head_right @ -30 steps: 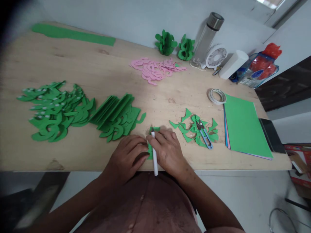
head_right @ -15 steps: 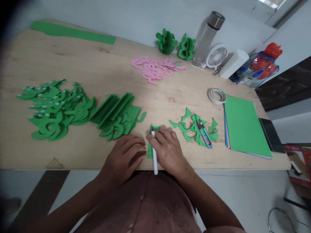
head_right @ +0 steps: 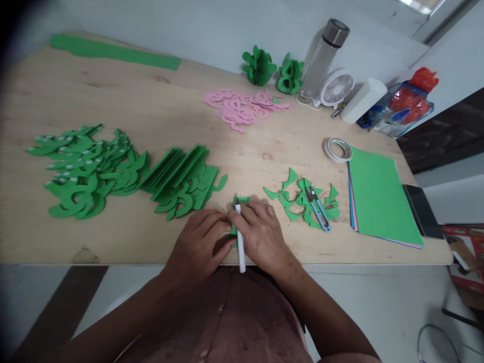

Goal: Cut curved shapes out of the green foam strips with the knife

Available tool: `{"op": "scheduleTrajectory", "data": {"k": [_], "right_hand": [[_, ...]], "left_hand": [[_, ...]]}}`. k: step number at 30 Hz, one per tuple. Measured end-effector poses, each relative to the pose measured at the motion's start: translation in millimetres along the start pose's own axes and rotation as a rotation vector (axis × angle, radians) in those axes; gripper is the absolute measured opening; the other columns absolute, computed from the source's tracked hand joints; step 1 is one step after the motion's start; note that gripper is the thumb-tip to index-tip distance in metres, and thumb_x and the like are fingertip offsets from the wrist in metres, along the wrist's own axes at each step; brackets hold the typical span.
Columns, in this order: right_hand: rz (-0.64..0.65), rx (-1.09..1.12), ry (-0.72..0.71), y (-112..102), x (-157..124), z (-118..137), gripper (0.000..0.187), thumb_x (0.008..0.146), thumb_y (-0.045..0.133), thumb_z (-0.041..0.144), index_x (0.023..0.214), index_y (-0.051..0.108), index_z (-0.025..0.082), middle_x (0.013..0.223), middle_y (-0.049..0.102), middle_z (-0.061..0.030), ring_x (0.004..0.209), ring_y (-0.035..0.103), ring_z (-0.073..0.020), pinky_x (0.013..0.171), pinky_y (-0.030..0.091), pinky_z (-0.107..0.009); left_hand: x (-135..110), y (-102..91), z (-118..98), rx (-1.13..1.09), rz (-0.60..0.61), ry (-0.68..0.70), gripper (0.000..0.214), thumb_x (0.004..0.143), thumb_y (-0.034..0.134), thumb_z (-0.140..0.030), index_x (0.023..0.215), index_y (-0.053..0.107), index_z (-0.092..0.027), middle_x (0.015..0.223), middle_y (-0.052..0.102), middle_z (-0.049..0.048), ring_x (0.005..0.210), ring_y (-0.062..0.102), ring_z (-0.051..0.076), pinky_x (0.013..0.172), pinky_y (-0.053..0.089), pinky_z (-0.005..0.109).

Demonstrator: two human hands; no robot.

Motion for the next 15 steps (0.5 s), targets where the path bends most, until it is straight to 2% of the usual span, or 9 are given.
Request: {"op": "scheduleTrajectory", "data": {"k": [10,15], "right_hand": [[0.009,0.017,0.005,0.6,0.3,-0.5,0.035,0.099,0.051,0.016,0.133,0.060,0.023,0.127,0.069,-0.0099,0.119,0.052,-0.0299,0.092,0.040,-0.043],[0.012,0.021,0.007,0.6,0.1,-0.3,0.040,0.099,0.052,0.016,0.137,0.058,0.025,0.123,0.070,-0.0101,0.117,0.053,-0.0299,0.093,0.040,-0.044]], "left_hand": [[-2.9,-2.7,2.4,0.020,-0.011,0.015,0.009,0.095,0.051,-0.020,0.089,0.059,-0.018,0.095,0.067,0.0099,0.096,0.059,0.027,0.087,0.051,0.047],[-3.6,-4.0,1.4,0.027,-0.031,0.031,0.009,0.094,0.052,-0.017,0.094,0.061,-0.018,0.103,0.069,0.0104,0.102,0.060,0.028,0.091,0.051,0.047]]}}
Point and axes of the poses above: each hand's wrist, its own x-axis towards the middle knuckle, its own y-axis out of the palm, z = x × y, the point moved 7 cm from there along x, towards the middle knuckle
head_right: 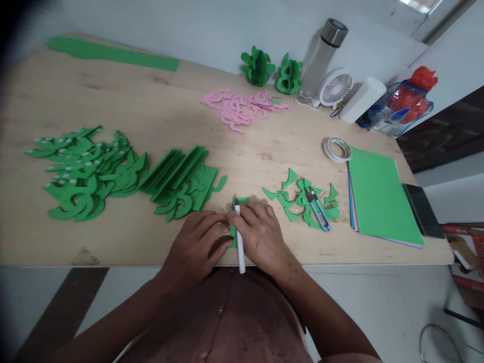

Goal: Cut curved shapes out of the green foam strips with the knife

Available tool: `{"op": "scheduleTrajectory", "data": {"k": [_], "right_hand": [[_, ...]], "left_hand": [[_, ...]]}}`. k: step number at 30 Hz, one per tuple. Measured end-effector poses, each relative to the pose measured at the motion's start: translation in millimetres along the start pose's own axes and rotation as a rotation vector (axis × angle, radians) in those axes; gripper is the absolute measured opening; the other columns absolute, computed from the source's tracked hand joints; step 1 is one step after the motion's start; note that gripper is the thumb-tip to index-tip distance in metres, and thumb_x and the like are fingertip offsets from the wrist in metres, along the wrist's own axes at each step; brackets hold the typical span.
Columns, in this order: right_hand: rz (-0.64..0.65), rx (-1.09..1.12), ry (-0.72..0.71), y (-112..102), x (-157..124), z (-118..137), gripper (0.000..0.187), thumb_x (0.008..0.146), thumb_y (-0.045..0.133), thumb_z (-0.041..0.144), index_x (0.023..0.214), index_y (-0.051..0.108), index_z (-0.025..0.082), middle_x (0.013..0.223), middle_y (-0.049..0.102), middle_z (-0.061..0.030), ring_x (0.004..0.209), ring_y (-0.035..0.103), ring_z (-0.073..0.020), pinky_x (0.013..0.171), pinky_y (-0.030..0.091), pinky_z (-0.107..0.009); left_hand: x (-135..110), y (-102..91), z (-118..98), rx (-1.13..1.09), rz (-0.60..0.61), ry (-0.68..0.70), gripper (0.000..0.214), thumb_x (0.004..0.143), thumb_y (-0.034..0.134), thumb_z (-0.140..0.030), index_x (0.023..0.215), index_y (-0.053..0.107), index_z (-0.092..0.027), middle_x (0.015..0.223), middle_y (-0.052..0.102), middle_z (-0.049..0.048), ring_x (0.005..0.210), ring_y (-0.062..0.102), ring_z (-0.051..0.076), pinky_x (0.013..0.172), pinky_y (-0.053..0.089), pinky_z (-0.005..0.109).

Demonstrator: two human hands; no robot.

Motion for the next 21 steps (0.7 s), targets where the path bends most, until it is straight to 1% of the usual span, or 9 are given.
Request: {"op": "scheduleTrajectory", "data": {"k": [5,9,15,18,21], "right_hand": [[-0.014,0.000,0.001,0.4,-1.0,-0.1,0.040,0.099,0.049,0.015,0.137,0.058,0.022,0.123,0.070,-0.0106,0.116,0.053,-0.0303,0.094,0.040,-0.044],[-0.011,0.000,0.002,1.6,-0.9,-1.0,0.038,0.098,0.051,0.016,0.134,0.060,0.022,0.123,0.069,-0.0114,0.116,0.053,-0.0300,0.094,0.039,-0.044],[-0.015,-0.005,0.013,0.3,-0.6,-0.8,0.038,0.098,0.048,0.015,0.134,0.060,0.022,0.124,0.069,-0.0109,0.116,0.053,-0.0299,0.092,0.040,-0.043],[-0.014,0.000,0.015,0.6,-1.2,-1.0,0.039,0.098,0.048,0.014,0.135,0.059,0.022,0.124,0.069,-0.0110,0.117,0.053,-0.0299,0.092,0.040,-0.043],[-0.015,0.005,0.015,0.9,-1.5,-1.4,0.037,0.097,0.049,0.014,0.132,0.060,0.021,0.125,0.069,-0.0109,0.118,0.052,-0.0297,0.093,0.039,-0.042]], "left_hand": [[-0.3,0.0,0.4,0.028,0.006,0.012,0.010,0.095,0.053,-0.019,0.096,0.062,-0.016,0.108,0.070,0.0124,0.108,0.060,0.029,0.094,0.052,0.049],[0.5,-0.2,0.4,0.046,0.017,0.035,0.013,0.095,0.051,-0.019,0.095,0.064,-0.018,0.108,0.071,0.0107,0.108,0.061,0.028,0.094,0.052,0.048],[1.3,-1.5,-0.2,0.064,0.006,0.060,0.019,0.095,0.050,-0.019,0.107,0.065,-0.017,0.111,0.071,0.0112,0.109,0.062,0.029,0.095,0.052,0.050],[1.5,-1.0,0.1,0.073,0.021,0.054,0.019,0.095,0.049,-0.019,0.107,0.064,-0.016,0.114,0.070,0.0124,0.113,0.061,0.030,0.096,0.053,0.050],[2.6,0.4,0.3,0.074,0.059,0.054,0.016,0.094,0.050,-0.018,0.104,0.063,-0.014,0.122,0.067,0.0157,0.121,0.059,0.031,0.100,0.052,0.050]]}}
Point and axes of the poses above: each hand's wrist, its own x-axis towards the middle knuckle, its own y-axis out of the palm, z = x × y, the point moved 7 cm from there along x, towards the middle knuckle
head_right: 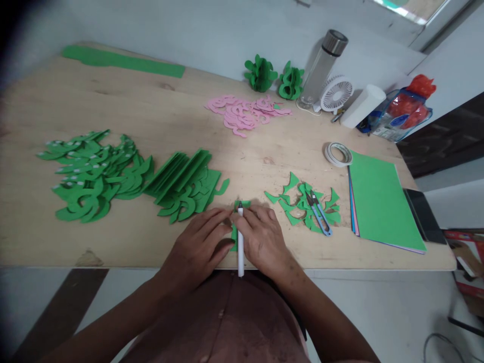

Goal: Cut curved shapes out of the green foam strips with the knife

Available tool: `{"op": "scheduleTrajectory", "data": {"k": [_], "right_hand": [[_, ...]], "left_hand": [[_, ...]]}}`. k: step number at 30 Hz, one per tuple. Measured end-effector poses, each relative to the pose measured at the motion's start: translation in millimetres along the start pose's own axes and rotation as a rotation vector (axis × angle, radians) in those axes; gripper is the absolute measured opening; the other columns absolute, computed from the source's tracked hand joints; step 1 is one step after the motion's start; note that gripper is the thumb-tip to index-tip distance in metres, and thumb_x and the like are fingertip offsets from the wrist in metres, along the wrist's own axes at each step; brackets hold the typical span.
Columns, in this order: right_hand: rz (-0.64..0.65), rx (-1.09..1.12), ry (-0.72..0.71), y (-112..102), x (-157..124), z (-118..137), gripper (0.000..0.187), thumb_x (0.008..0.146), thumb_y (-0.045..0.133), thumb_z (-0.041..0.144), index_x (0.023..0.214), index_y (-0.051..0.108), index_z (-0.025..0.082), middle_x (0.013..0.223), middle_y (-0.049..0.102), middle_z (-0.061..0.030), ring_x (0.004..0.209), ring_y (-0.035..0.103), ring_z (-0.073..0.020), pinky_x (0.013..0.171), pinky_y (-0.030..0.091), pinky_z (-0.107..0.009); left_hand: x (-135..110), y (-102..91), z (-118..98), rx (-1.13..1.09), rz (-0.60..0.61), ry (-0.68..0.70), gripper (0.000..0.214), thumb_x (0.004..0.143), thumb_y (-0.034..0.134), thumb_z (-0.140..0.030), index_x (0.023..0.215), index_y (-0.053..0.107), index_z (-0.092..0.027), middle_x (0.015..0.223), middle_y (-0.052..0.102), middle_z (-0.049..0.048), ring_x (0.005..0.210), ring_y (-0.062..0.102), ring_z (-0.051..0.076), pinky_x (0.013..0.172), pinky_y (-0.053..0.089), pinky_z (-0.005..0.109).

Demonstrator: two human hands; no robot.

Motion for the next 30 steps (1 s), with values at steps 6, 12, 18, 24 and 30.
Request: {"op": "scheduleTrajectory", "data": {"k": [6,12,18,24,30], "right_hand": [[-0.027,0.002,-0.016,-4,2,2,0.033,0.098,0.046,0.014,0.126,0.062,0.018,0.120,0.070,-0.0125,0.115,0.053,-0.0299,0.092,0.040,-0.043],[-0.034,-0.002,-0.024,-5,3,3,0.031,0.098,0.046,0.015,0.125,0.063,0.018,0.117,0.071,-0.0130,0.114,0.054,-0.0296,0.092,0.041,-0.042],[-0.036,-0.001,-0.020,-4,3,3,0.036,0.097,0.046,0.013,0.130,0.059,0.019,0.119,0.071,-0.0124,0.113,0.054,-0.0302,0.091,0.042,-0.043],[-0.023,0.024,-0.006,-4,3,2,0.038,0.097,0.046,0.014,0.133,0.058,0.021,0.120,0.071,-0.0120,0.115,0.055,-0.0316,0.093,0.042,-0.045],[-0.053,0.062,-0.006,-5,2,0,0.040,0.096,0.046,0.013,0.133,0.057,0.020,0.121,0.071,-0.0135,0.114,0.057,-0.0325,0.093,0.043,-0.047]], "left_hand": [[5,5.0,2,-0.038,0.100,0.024,0.017,0.092,0.052,-0.018,0.107,0.060,-0.013,0.141,0.057,0.0205,0.136,0.049,0.032,0.108,0.048,0.052],[7,11.1,7,-0.024,0.161,0.045,0.024,0.089,0.060,-0.020,0.111,0.058,-0.012,0.142,0.056,0.0214,0.138,0.048,0.033,0.110,0.047,0.052],[7,14.0,8,0.017,0.198,0.048,0.029,0.088,0.061,-0.020,0.115,0.058,-0.012,0.141,0.057,0.0206,0.137,0.049,0.033,0.112,0.046,0.050],[7,15.9,7,0.050,0.212,0.066,0.029,0.089,0.058,-0.020,0.117,0.058,-0.010,0.142,0.056,0.0216,0.137,0.049,0.033,0.112,0.045,0.051],[7,17.2,6,0.086,0.209,0.091,0.028,0.088,0.060,-0.020,0.114,0.060,-0.009,0.140,0.057,0.0227,0.136,0.051,0.034,0.113,0.044,0.050]]}}
Point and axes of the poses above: each hand's wrist, its own x-axis towards the middle knuckle, its own y-axis out of the palm, z = x × y, the point moved 7 cm from there along x, towards the middle knuckle
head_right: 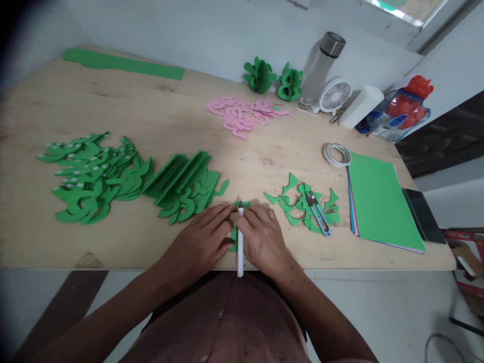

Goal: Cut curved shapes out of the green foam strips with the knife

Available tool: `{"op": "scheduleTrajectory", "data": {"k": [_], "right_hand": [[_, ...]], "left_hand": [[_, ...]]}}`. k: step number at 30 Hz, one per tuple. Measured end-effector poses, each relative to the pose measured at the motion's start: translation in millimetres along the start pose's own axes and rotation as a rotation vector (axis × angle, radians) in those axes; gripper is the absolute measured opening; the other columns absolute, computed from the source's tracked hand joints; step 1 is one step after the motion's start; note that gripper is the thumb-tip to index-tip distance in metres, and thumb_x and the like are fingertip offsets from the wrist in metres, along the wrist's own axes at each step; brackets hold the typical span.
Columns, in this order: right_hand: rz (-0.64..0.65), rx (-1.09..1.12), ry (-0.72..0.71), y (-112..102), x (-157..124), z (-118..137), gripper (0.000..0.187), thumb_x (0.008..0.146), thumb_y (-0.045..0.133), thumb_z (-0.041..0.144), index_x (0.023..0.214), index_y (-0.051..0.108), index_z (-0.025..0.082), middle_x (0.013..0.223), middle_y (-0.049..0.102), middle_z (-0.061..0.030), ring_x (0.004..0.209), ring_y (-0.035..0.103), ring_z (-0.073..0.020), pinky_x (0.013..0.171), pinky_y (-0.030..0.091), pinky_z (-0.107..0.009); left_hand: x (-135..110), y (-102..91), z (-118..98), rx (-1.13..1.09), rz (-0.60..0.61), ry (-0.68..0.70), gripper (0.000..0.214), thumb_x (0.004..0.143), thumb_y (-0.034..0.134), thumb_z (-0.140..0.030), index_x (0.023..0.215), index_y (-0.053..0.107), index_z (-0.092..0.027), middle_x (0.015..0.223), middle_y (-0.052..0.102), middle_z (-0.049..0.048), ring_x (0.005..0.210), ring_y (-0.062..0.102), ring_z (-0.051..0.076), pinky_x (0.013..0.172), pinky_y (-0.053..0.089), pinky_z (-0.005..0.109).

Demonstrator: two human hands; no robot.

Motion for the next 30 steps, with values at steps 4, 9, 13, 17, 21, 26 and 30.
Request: {"op": "scheduleTrajectory", "data": {"k": [4,9,13,17,21,26,30], "right_hand": [[-0.056,0.097,0.029,-5,0,-6,0.040,0.096,0.046,0.015,0.134,0.056,0.022,0.117,0.072,-0.0124,0.112,0.060,-0.0316,0.092,0.045,-0.048],[-0.198,0.336,0.141,-20,-1,-19,0.028,0.099,0.050,0.025,0.124,0.063,0.026,0.107,0.075,-0.0078,0.099,0.068,-0.0257,0.088,0.051,-0.043],[-0.296,0.594,0.264,-26,-1,-28,0.022,0.099,0.054,0.029,0.116,0.069,0.028,0.105,0.077,-0.0035,0.100,0.071,-0.0218,0.090,0.054,-0.040],[-0.334,0.795,0.425,-15,0,-40,0.020,0.097,0.059,0.039,0.105,0.073,0.028,0.103,0.078,-0.0028,0.095,0.072,-0.0206,0.086,0.059,-0.038],[-0.270,0.894,0.502,1,5,-48,0.020,0.092,0.065,0.043,0.100,0.074,0.026,0.097,0.078,-0.0032,0.089,0.073,-0.0195,0.081,0.061,-0.035],[-0.283,0.858,0.540,7,9,-54,0.018,0.089,0.068,0.040,0.095,0.074,0.025,0.091,0.077,-0.0033,0.081,0.072,-0.0186,0.069,0.059,-0.031],[-0.269,0.816,0.518,7,11,-52,0.014,0.089,0.067,0.035,0.094,0.075,0.025,0.093,0.077,-0.0039,0.085,0.072,-0.0196,0.074,0.060,-0.033]], "left_hand": [[0,-0.6,0,-0.001,0.007,-0.014,0.020,0.090,0.058,-0.020,0.107,0.061,-0.011,0.138,0.059,0.0214,0.136,0.051,0.033,0.114,0.042,0.051],[0,-1.1,0,0.008,0.021,-0.030,0.017,0.090,0.059,-0.021,0.105,0.062,-0.013,0.139,0.059,0.0198,0.135,0.051,0.033,0.112,0.043,0.052],[-1,-1.2,-1,0.032,0.024,-0.023,0.019,0.091,0.060,-0.023,0.106,0.062,-0.012,0.140,0.059,0.0193,0.136,0.050,0.032,0.112,0.043,0.051],[-1,-1.0,-1,0.041,0.027,-0.023,0.021,0.091,0.060,-0.023,0.108,0.063,-0.011,0.141,0.058,0.0200,0.136,0.050,0.033,0.112,0.043,0.051],[-1,-1.2,-1,0.027,0.029,-0.021,0.019,0.091,0.059,-0.022,0.107,0.063,-0.012,0.140,0.059,0.0199,0.135,0.051,0.032,0.112,0.043,0.051],[-1,-1.9,-1,0.022,0.030,-0.018,0.018,0.092,0.058,-0.023,0.105,0.063,-0.012,0.141,0.058,0.0208,0.135,0.051,0.033,0.112,0.043,0.052],[-1,-1.9,0,0.014,0.037,-0.020,0.017,0.093,0.058,-0.024,0.104,0.063,-0.012,0.141,0.058,0.0205,0.136,0.050,0.033,0.112,0.043,0.052]]}}
Point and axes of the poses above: each hand's wrist, its own x-axis towards the middle knuckle, its own y-axis out of the palm, z = x × y, the point moved 7 cm from there along x, towards the middle knuckle
